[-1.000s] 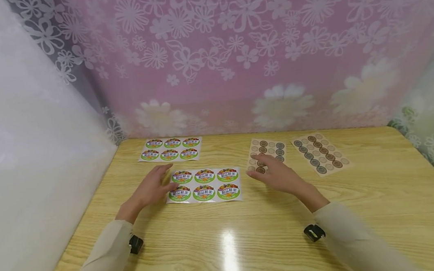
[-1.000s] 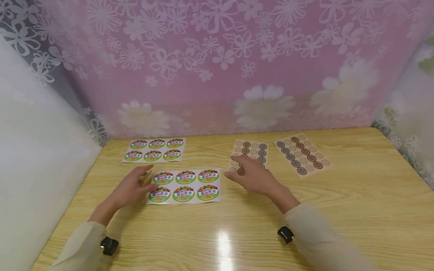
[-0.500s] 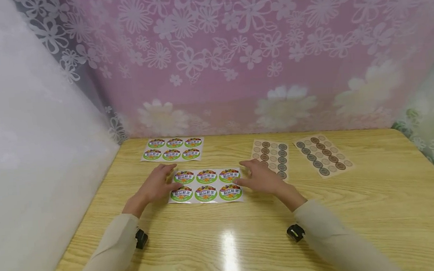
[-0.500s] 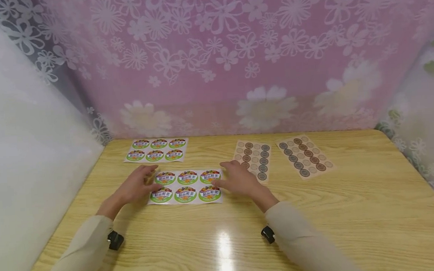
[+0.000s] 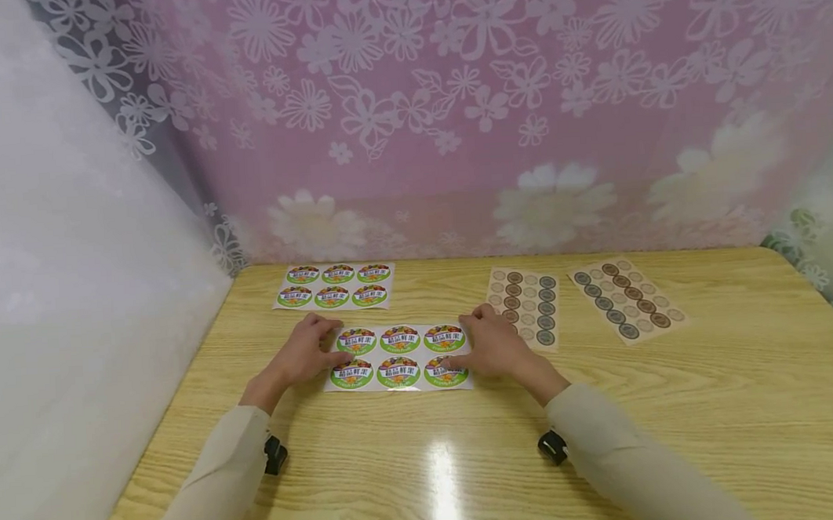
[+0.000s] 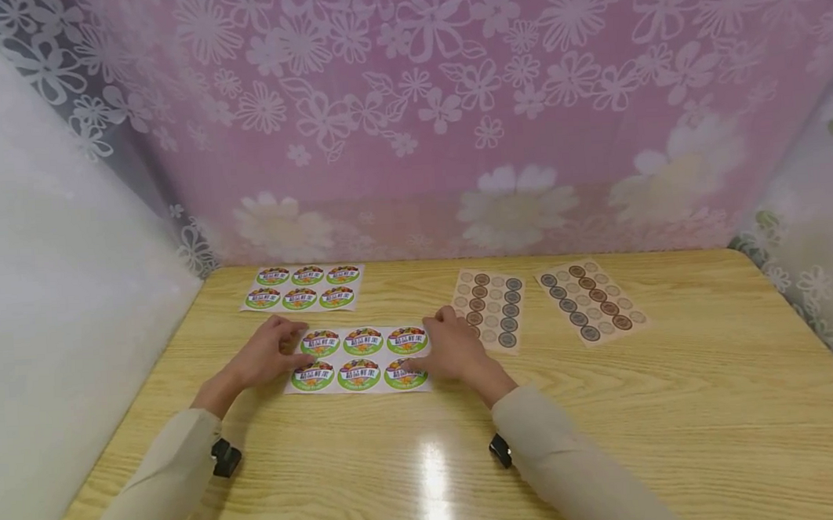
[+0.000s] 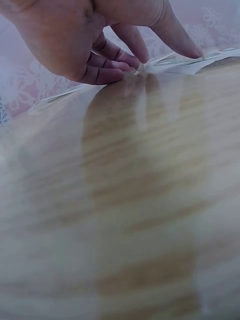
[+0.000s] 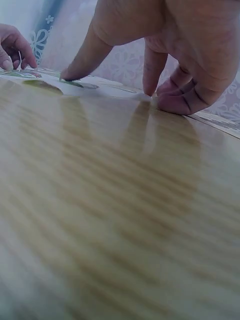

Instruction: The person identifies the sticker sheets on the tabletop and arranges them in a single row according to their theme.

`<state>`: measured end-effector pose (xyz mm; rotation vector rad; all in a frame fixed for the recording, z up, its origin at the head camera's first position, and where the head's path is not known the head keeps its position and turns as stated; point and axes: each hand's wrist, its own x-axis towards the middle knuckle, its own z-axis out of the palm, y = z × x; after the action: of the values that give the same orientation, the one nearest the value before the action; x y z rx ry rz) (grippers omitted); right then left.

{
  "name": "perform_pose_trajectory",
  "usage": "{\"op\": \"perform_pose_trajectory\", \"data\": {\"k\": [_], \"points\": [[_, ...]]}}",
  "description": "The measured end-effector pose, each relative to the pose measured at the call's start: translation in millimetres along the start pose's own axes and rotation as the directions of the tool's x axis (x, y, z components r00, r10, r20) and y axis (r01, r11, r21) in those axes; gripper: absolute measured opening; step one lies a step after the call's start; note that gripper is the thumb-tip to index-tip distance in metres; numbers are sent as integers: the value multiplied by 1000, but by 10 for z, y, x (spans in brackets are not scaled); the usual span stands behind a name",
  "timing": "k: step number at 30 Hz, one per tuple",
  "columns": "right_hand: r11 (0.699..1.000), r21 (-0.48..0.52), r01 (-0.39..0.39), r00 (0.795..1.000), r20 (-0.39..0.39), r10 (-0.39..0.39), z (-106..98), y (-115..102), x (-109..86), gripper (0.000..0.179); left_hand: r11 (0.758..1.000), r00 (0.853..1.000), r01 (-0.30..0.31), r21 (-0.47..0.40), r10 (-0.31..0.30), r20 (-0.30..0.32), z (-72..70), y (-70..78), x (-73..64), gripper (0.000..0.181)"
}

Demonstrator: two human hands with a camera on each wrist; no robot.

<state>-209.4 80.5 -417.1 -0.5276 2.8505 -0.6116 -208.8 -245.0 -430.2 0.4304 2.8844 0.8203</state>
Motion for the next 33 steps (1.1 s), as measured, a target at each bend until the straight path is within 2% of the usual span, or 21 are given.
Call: {"op": "perform_pose_trajectory", "data": {"k": [11, 23, 27, 33], "points": [[998, 15, -59, 998, 7, 59, -25, -88, 9, 76, 999, 1000, 12, -34, -11, 11, -28, 35, -1, 52], [988, 5, -151, 988, 36, 151, -55, -155, 45, 71, 995, 995, 95, -5, -95, -14, -4, 200, 6, 46], [986, 15, -163, 986, 31, 163, -60, -178, 40, 72, 993, 992, 120, -10, -120, -27, -7, 252, 0, 45], [985, 27, -169, 985, 31, 168, -39, -200, 35, 72, 984, 984, 175, -36, -175, -15, -8, 287, -24, 47]]}}
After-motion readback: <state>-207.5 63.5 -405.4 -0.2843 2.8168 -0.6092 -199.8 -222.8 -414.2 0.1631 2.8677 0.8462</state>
